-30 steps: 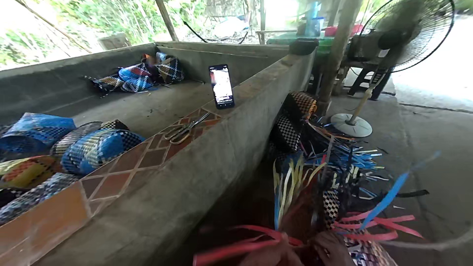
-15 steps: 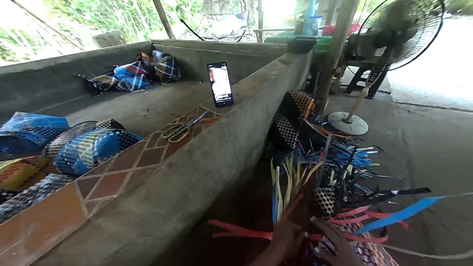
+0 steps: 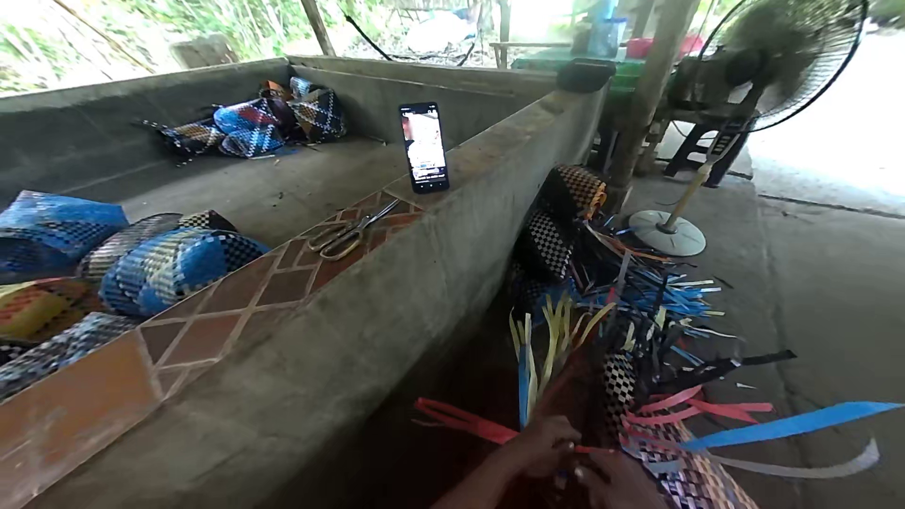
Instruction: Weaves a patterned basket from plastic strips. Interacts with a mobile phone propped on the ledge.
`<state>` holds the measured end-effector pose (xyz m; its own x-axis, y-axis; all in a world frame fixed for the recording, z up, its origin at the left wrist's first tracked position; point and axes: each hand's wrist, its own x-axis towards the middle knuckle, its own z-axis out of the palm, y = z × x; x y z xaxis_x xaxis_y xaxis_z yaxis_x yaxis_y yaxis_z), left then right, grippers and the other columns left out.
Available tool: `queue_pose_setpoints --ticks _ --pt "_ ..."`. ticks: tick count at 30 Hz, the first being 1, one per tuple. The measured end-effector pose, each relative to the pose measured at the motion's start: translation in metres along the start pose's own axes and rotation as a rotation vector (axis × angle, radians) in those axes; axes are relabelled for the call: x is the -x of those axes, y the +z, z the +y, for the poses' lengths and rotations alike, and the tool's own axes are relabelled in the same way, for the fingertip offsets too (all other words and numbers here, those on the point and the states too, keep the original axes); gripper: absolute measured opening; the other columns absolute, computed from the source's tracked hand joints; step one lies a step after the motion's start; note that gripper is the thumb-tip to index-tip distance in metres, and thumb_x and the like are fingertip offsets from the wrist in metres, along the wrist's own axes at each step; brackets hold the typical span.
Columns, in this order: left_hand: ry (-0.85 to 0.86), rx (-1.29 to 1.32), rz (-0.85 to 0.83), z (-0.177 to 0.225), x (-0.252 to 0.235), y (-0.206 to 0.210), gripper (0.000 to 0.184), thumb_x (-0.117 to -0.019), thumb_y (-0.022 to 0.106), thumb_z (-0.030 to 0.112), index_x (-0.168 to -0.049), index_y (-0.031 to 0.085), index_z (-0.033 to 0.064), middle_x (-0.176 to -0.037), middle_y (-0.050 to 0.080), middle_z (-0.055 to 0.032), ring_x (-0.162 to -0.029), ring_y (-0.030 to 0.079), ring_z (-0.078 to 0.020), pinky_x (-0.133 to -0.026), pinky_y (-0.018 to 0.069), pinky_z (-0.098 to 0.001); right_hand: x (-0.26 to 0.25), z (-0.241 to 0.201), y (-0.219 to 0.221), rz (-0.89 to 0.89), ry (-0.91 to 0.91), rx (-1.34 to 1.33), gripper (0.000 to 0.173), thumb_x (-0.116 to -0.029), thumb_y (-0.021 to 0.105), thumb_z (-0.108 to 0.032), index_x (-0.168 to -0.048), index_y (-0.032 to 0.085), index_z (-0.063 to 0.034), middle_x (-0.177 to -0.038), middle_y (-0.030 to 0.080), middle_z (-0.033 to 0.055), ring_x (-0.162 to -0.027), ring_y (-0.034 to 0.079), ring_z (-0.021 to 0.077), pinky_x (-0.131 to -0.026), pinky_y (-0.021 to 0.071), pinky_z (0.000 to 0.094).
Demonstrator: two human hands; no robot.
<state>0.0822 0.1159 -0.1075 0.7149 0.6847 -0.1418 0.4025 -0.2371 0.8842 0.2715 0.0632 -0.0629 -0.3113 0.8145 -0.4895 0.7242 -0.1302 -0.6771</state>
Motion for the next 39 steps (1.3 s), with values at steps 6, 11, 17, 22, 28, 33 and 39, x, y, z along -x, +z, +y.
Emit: queue_pose_setpoints --ticks 6,11,17,22,28,33,39 --pt "0.089 -0.041 -0.050 -0.002 0.000 0.002 0.028 -0.0973 0.064 0.009 -0.114 0.067 -0.0131 -0.119 0.063 -0.0297 -0.115 0.061 -0.0410 -0.104 0.0473 -0.0544 -0.010 0.000 -0.003 0.349 -0.091 -0.015 0.027 -0.0998 0.065 -0.020 -0.101 0.074 0.0053 -0.090 0.073 0.0231 -0.087 0.071 0.0390 -0.084 0.0536 0.0588" --pt "0.063 -0.119 -0.028 -0.004 -0.001 0.005 0.032 -0.0994 0.066 0.016 -0.115 0.066 -0.0121 -0.116 0.064 -0.0287 -0.110 0.063 -0.0413 -0.100 0.0500 -0.0556 0.011 0.023 0.005 0.311 -0.132 -0.135 0.027 -0.1023 0.059 -0.013 -0.113 0.068 0.0098 -0.098 0.071 0.0258 -0.091 0.070 0.0380 -0.088 0.0540 0.0563" --pt "0.083 -0.142 -0.042 0.004 -0.001 0.013 0.030 -0.1042 0.057 0.015 -0.112 0.066 -0.0117 -0.116 0.063 -0.0287 -0.109 0.063 -0.0418 -0.099 0.0493 -0.0563 -0.004 0.071 -0.010 0.266 -0.090 -0.075 0.028 -0.1009 0.062 -0.017 -0.114 0.066 0.0082 -0.095 0.071 0.0244 -0.088 0.069 0.0385 -0.084 0.0538 0.0583" --pt "-0.080 -0.202 0.093 0.009 -0.003 0.020 0.032 -0.1065 0.053 0.019 -0.117 0.067 -0.0078 -0.122 0.065 -0.0258 -0.117 0.063 -0.0391 -0.106 0.0479 -0.0532 -0.013 0.056 -0.017 0.438 -0.127 0.418 0.032 -0.0950 0.072 -0.024 -0.108 0.073 0.0049 -0.115 0.068 0.0293 -0.116 0.061 0.0503 -0.100 0.0451 0.0662" --pt "-0.062 -0.320 0.140 0.021 -0.001 0.023 0.033 -0.1032 0.059 0.020 -0.122 0.068 -0.0057 -0.126 0.064 -0.0273 -0.122 0.061 -0.0422 -0.108 0.0453 -0.0557 -0.020 0.048 -0.001 0.514 -0.402 -0.003 0.030 -0.0876 0.075 -0.011 -0.108 0.071 0.0111 -0.097 0.071 0.0268 -0.086 0.070 0.0396 -0.081 0.0568 0.0534" --pt "0.002 -0.111 0.044 -0.005 -0.007 0.015 0.033 -0.1077 0.047 0.013 -0.112 0.067 -0.0130 -0.118 0.064 -0.0297 -0.115 0.062 -0.0423 -0.106 0.0463 -0.0549 -0.013 0.073 0.026 0.615 -0.673 -0.087 0.012 -0.0864 0.074 -0.007 -0.088 0.077 0.0043 -0.095 0.072 0.0205 -0.094 0.069 0.0292 -0.090 0.0568 0.0403" --pt "-0.141 -0.080 0.058 0.007 -0.013 0.017 0.038 -0.1068 0.054 0.026 -0.115 0.069 -0.0082 -0.118 0.068 -0.0250 -0.115 0.064 -0.0362 -0.105 0.0474 -0.0521 -0.014 0.092 0.033 0.637 -0.771 0.269 0.024 -0.0882 0.066 0.002 -0.107 0.079 -0.0028 -0.105 0.073 0.0211 -0.102 0.069 0.0442 -0.090 0.0566 0.0571"
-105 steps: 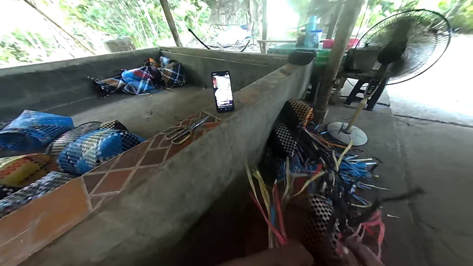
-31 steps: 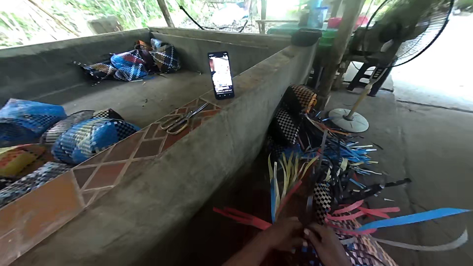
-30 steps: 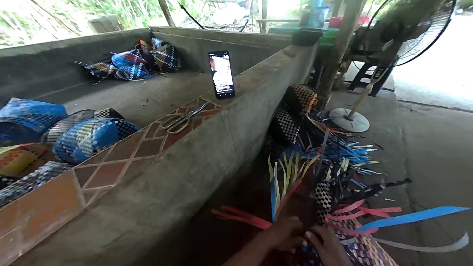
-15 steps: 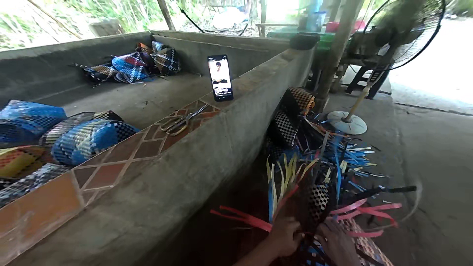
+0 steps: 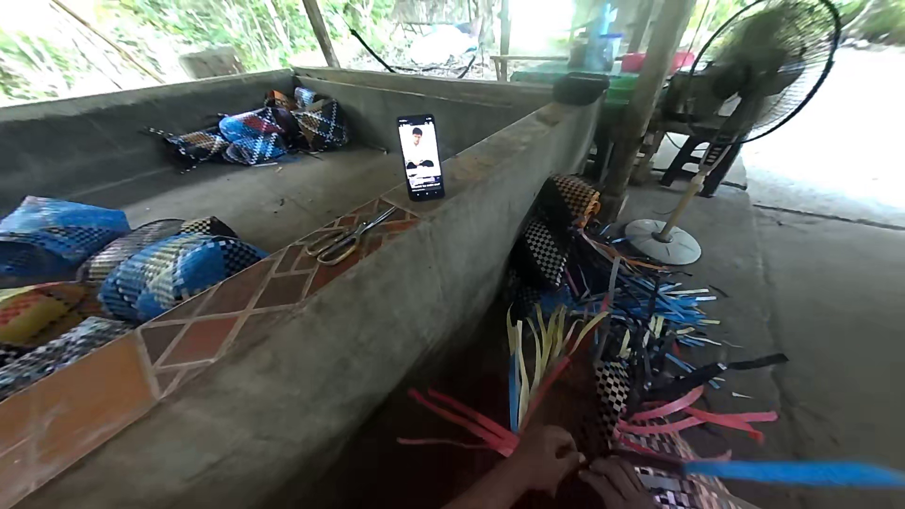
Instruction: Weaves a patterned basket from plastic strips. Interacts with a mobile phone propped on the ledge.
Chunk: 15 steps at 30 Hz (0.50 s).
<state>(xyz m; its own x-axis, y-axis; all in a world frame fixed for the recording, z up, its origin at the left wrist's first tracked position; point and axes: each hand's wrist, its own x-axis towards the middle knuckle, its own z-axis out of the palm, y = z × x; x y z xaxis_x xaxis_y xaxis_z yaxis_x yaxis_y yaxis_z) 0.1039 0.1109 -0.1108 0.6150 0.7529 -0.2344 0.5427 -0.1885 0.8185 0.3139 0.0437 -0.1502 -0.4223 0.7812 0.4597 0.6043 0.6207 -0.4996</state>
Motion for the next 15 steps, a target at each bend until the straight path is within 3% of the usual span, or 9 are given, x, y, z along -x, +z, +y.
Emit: queue_pose_setpoints --ticks 2,5,9,11,12,14,15 --pt "0.003 -0.006 0.004 0.001 -0.001 0.002 0.036 -0.1075 0.052 0.023 -0.114 0.069 -0.0086 -0.116 0.068 -0.0252 -0.112 0.065 -0.0367 -0.103 0.0482 -0.0529 -0.002 0.003 -0.001 0.002 0.047 -0.042 0.020 -0.0886 0.069 0.000 -0.107 0.076 0.0008 -0.111 0.070 0.0254 -0.105 0.067 0.0462 -0.093 0.0560 0.0564" --pt "0.050 0.014 -0.037 0.000 -0.002 0.003 0.035 -0.1082 0.051 0.021 -0.114 0.069 -0.0091 -0.118 0.067 -0.0253 -0.111 0.065 -0.0370 -0.103 0.0482 -0.0535 -0.019 -0.002 -0.002 0.095 0.211 -0.138 0.015 -0.0936 0.063 -0.003 -0.095 0.075 0.0051 -0.098 0.071 0.0229 -0.095 0.070 0.0365 -0.088 0.0580 0.0471" --pt "0.026 -0.206 -0.078 0.017 -0.003 -0.001 0.032 -0.1060 0.054 0.016 -0.126 0.066 -0.0068 -0.134 0.058 -0.0287 -0.126 0.057 -0.0427 -0.110 0.0442 -0.0551 -0.039 -0.021 -0.003 0.123 0.444 -0.112 0.021 -0.0961 0.063 -0.006 -0.098 0.073 0.0122 -0.100 0.071 0.0294 -0.095 0.071 0.0440 -0.089 0.0565 0.0565" --pt "-0.074 -0.255 -0.069 0.029 -0.002 0.002 0.037 -0.1032 0.059 0.014 -0.135 0.060 -0.0047 -0.141 0.053 -0.0281 -0.131 0.054 -0.0432 -0.111 0.0438 -0.0554 -0.048 -0.028 -0.007 0.130 0.559 -0.126 0.025 -0.0981 0.061 -0.005 -0.107 0.068 0.0166 -0.106 0.068 0.0353 -0.101 0.068 0.0503 -0.093 0.0522 0.0608" --pt "-0.087 -0.239 -0.054 0.032 -0.002 0.004 0.040 -0.1018 0.060 0.012 -0.138 0.057 -0.0048 -0.142 0.052 -0.0282 -0.131 0.054 -0.0432 -0.111 0.0445 -0.0556 -0.050 -0.029 -0.010 0.125 0.616 -0.170 0.030 -0.0994 0.058 -0.004 -0.118 0.064 0.0182 -0.113 0.065 0.0372 -0.107 0.065 0.0511 -0.096 0.0508 0.0602" --pt "-0.050 -0.163 -0.015 0.030 -0.002 0.007 0.040 -0.1012 0.059 0.008 -0.139 0.054 -0.0051 -0.141 0.054 -0.0282 -0.129 0.056 -0.0427 -0.110 0.0455 -0.0560 -0.047 -0.025 -0.014 0.096 0.738 -0.316 0.045 -0.1032 0.052 -0.006 -0.144 0.047 0.0137 -0.131 0.060 0.0335 -0.115 0.063 0.0443 -0.100 0.0508 0.0551" --pt "-0.019 -0.126 -0.005 0.026 -0.003 0.008 0.039 -0.1017 0.057 0.008 -0.139 0.054 -0.0054 -0.139 0.055 -0.0282 -0.129 0.057 -0.0424 -0.109 0.0454 -0.0563 -0.042 -0.025 -0.015 0.113 0.783 -0.386 0.047 -0.1044 0.050 -0.007 -0.147 0.043 0.0121 -0.130 0.060 0.0316 -0.109 0.066 0.0389 -0.096 0.0537 0.0517"
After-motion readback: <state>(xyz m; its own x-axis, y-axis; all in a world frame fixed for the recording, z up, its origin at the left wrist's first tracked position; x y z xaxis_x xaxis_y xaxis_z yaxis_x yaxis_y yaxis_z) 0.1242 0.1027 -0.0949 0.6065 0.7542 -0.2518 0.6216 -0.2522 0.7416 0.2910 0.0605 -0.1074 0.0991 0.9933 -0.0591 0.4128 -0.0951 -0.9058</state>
